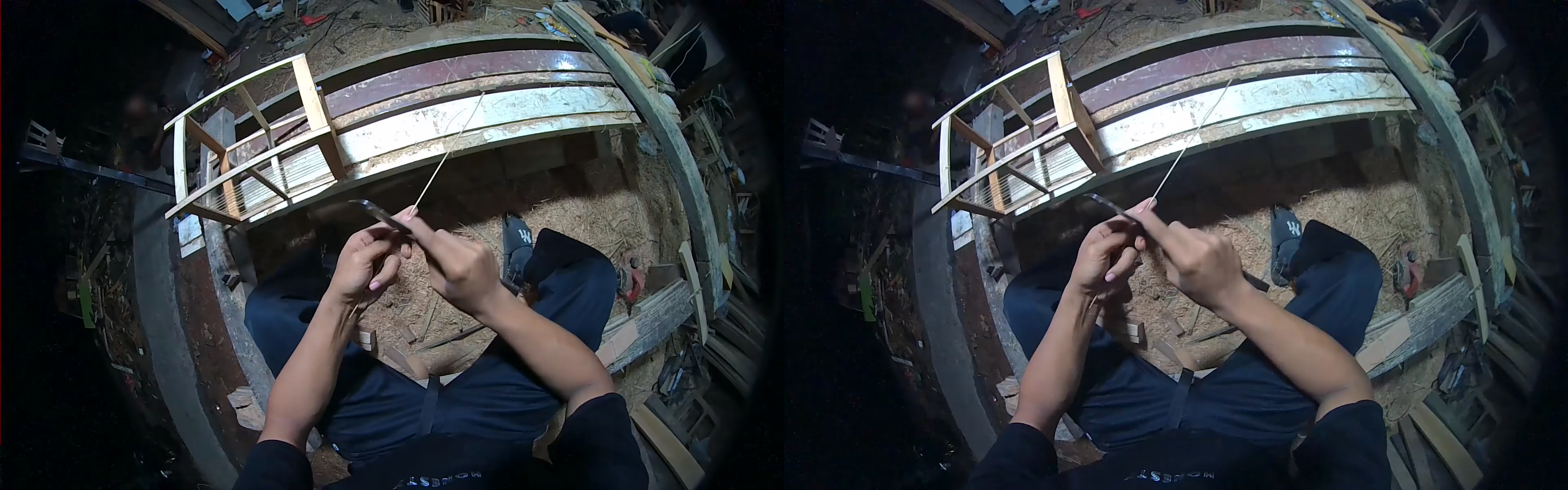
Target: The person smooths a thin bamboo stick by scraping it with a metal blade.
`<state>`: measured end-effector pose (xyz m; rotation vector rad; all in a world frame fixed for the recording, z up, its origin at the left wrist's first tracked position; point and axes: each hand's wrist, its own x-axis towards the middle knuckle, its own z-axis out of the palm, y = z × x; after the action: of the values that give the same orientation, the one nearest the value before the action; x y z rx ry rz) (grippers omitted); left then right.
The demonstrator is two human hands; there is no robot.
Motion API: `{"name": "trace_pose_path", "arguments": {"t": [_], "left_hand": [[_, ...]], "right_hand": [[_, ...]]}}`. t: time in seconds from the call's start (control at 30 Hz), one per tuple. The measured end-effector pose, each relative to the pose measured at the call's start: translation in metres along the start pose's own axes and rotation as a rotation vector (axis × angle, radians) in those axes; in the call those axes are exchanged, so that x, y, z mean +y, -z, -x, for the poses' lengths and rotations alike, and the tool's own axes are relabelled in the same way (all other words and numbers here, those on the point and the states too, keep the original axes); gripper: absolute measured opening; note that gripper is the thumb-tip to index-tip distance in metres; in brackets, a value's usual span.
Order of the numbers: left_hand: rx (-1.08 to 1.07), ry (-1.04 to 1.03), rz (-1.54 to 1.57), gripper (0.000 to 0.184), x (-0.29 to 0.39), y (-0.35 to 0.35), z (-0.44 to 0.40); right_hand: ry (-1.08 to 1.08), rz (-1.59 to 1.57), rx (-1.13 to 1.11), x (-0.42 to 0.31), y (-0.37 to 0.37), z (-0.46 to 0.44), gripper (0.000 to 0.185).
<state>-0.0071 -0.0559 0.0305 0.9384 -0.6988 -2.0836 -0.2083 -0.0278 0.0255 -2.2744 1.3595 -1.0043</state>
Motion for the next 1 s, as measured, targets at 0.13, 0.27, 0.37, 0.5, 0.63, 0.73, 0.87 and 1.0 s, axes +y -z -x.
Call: {"name": "trace_pose_path", "arguments": {"t": [0.13, 0.27, 0.37, 0.5, 0.63, 0.73, 0.87, 1.0], "left_hand": [[-0.011, -0.012, -0.027, 0.050, 0.002, -0.006, -0.002], [-0.062, 0.010, -0.073, 0.055, 0.004, -0.008, 0.000], [-0.079, 0.073, -0.085, 0.057, 0.005, -0.002, 0.002], [-0.215, 0.052, -0.026, 0.054, 0.005, -0.004, -0.001], [-0.189, 0.090, -0.001, 0.053, 0.006, -0.002, 0.000], [-0.250, 0.076, 0.044, 0.052, 0.002, 0.000, 0.000], [-0.180, 0.088, 0.046, 0.052, -0.001, 0.006, -0.001], [-0.169, 0.093, 0.030, 0.050, 0.000, 0.005, 0.001]], "right_hand": [[-0.206, 0.049, 0.154, 0.035, 0.000, -0.014, 0.062], [0.054, -0.005, 0.094, 0.017, 0.000, -0.008, 0.067], [-0.034, -0.024, 0.181, 0.025, -0.001, -0.010, 0.059], [-0.091, -0.007, 0.281, 0.041, 0.007, -0.022, 0.052], [-0.014, -0.038, 0.179, 0.029, 0.006, -0.013, 0.052], [-0.222, 0.056, 0.210, 0.047, 0.011, -0.021, 0.060], [0.038, 0.028, 0.138, 0.016, 0.003, -0.007, 0.065], [-0.109, 0.056, 0.229, 0.032, 0.008, -0.015, 0.055]]}}
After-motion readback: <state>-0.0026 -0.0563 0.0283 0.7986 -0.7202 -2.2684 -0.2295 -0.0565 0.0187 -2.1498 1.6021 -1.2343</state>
